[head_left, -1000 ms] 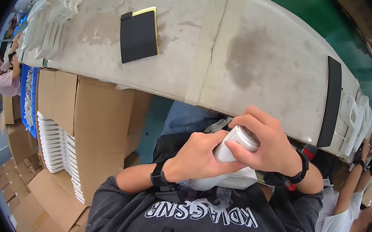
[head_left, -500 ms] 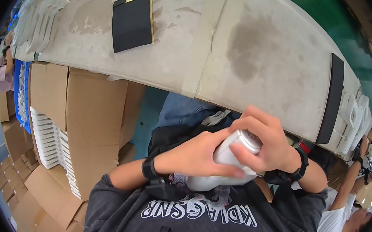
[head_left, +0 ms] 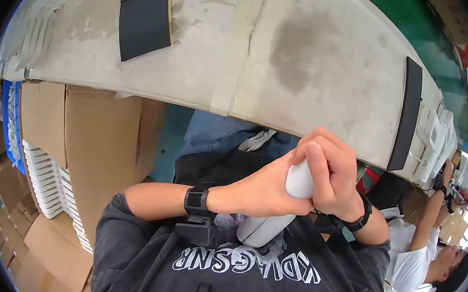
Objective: The person retrieves a white plastic housing from a box, peels the backing from a black adhesive strip, and presses the strip onto the internal motor. They then join the two housing halves together by hand and place the assembled unit onto a conveyor belt.
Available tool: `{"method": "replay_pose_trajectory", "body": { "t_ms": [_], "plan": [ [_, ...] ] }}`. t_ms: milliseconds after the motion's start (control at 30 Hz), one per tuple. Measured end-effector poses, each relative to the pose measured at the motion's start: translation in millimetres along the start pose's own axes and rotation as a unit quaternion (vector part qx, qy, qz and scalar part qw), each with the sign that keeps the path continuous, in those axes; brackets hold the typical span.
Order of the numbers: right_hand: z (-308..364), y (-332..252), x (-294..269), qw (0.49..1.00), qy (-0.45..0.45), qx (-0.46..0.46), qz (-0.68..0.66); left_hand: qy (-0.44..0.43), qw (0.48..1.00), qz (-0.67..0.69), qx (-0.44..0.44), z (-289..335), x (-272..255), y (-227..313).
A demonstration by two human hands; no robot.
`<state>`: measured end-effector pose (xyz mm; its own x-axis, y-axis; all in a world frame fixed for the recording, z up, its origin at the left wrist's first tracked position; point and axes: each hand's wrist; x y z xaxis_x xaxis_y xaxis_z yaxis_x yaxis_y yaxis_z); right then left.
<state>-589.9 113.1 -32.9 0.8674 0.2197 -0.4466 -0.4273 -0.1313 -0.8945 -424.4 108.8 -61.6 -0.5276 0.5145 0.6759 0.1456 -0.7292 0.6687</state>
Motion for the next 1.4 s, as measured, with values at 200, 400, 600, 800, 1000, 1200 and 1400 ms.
{"method": "replay_pose_trajectory", "body": {
  "t_ms": [200, 400, 600, 800, 1000, 1200, 1400],
  "plan": [
    [-5.7, 11.7, 3.7, 1.0, 0.009, 0.015, -0.017, 0.017, 1.0, 0.015, -0.013, -4.8, -3.7, 0.9],
    [-8.2, 17.6, 8.0, 0.999, -0.001, 0.031, -0.034, 0.044, 0.998, 0.037, -0.003, -2.8, -4.6, -6.2],
    [-23.2, 21.3, -3.7, 0.992, -0.056, 0.078, -0.076, -0.001, 0.996, 0.072, -0.056, -12.5, -23.8, 1.5],
    [-26.5, 34.6, -71.4, 0.97, -0.242, -0.008, -0.038, -0.092, 0.985, 0.031, -0.145, -30.6, -18.6, 28.6],
    [-4.9, 26.3, -107.6, 0.967, -0.216, 0.065, -0.116, -0.205, 0.942, 0.201, -0.174, -43.7, -19.0, 22.0],
    [102.0, 69.9, -209.2, 0.933, 0.286, 0.14, -0.17, -0.163, 0.971, 0.16, -0.069, -26.3, -27.8, 61.9],
    [179.1, 116.5, -295.6, 0.693, 0.643, 0.192, -0.264, -0.116, 0.988, 0.09, -0.041, -11.6, -43.6, 70.9]
  ]
}}
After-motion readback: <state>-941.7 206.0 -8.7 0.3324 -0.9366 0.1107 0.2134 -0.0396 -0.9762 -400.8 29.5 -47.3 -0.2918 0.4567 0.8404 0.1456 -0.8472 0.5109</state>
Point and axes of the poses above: each hand's wrist, its own z-axis away from the middle knuckle, its own x-axis out of the palm, y = z × x, and after that the axes turned 5 degrees about z, right-handed
